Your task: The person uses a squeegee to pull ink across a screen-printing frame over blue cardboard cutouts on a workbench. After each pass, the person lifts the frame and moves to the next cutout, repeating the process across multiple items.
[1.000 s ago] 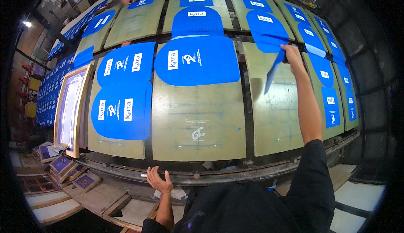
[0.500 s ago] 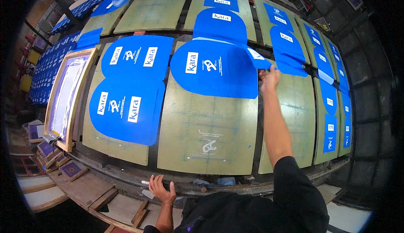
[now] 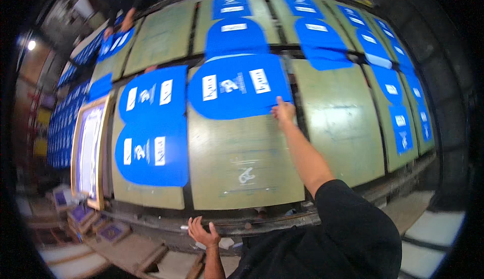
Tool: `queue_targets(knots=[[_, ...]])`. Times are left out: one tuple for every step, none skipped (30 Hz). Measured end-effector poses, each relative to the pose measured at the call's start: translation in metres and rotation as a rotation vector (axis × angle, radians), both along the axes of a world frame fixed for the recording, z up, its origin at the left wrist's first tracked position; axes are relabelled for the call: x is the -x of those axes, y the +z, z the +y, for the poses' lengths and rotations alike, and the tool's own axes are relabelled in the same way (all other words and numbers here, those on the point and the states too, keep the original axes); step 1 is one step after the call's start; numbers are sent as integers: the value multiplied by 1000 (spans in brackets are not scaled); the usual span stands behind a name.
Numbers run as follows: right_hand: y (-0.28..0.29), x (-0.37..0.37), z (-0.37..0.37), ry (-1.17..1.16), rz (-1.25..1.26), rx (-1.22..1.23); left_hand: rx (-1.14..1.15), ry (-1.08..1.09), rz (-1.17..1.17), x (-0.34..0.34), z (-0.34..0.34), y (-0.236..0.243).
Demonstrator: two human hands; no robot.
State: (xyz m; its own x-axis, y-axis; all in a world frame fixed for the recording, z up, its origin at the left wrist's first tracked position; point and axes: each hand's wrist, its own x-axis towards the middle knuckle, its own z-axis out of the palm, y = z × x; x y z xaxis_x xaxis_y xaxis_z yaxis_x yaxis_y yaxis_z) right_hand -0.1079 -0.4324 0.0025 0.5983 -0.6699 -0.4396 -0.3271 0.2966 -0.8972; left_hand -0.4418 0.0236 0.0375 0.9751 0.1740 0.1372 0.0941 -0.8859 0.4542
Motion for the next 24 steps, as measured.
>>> queue_targets(knots=[[3,9,-4,1,26,19,-36,-2,-40,2,-3,-1],[7,29,-14,2,5,52,-54,-2,-60,3,-9,-4],[11,49,-28,5,-31,106,-64,10,-87,3,-13,-8],[15,69,-46,26,-17,127,-99,2,-72,5,-16,-11],[21,95,-71,14,-32,122,-111,28,-82,7,-19,-16],[26,123,-97,3,-48,118,-154,36,-64,8,-20,-19],[30,149,-129,-4,-79,95,-183,41,-65,8,-22,-24],[34,178,-168,3,-52,113,-178,43,-33,9,-23,-26],[38,199,-213,-66,-23,123,-245,36,-67,11,-27,-28],[40,218,-264,-128,-2,156,-302,43,-108,12,-35,-30],[40,236,-317,-154,57,275,-249,92,-132,19,-43,-27],[38,254,-372,-212,38,359,-305,251,-152,24,-62,-28],[36,265,-431,-256,44,432,-380,378,-226,30,-86,-26],[33,274,-491,-287,63,466,-376,389,-240,41,-117,-24],[31,274,-550,-388,62,446,-372,400,-254,56,-151,-16],[29,277,-603,-429,129,626,-371,422,-268,74,-194,-8],[29,285,-654,-422,127,690,-316,384,-262,86,-239,1],[33,293,-705,-431,154,720,-261,346,-253,101,-293,6],[29,303,-738,-489,149,633,-206,308,-242,110,-339,19],[33,302,-777,-526,200,539,-141,264,-214,118,-388,29],[37,304,-811,-518,271,618,-76,219,-186,122,-430,44],[46,307,-849,-464,407,747,-32,163,-173,122,-471,56],[49,306,-877,-453,408,727,84,162,-119,117,-507,69],[51,304,-904,-450,421,702,179,151,-79,112,-541,80]])
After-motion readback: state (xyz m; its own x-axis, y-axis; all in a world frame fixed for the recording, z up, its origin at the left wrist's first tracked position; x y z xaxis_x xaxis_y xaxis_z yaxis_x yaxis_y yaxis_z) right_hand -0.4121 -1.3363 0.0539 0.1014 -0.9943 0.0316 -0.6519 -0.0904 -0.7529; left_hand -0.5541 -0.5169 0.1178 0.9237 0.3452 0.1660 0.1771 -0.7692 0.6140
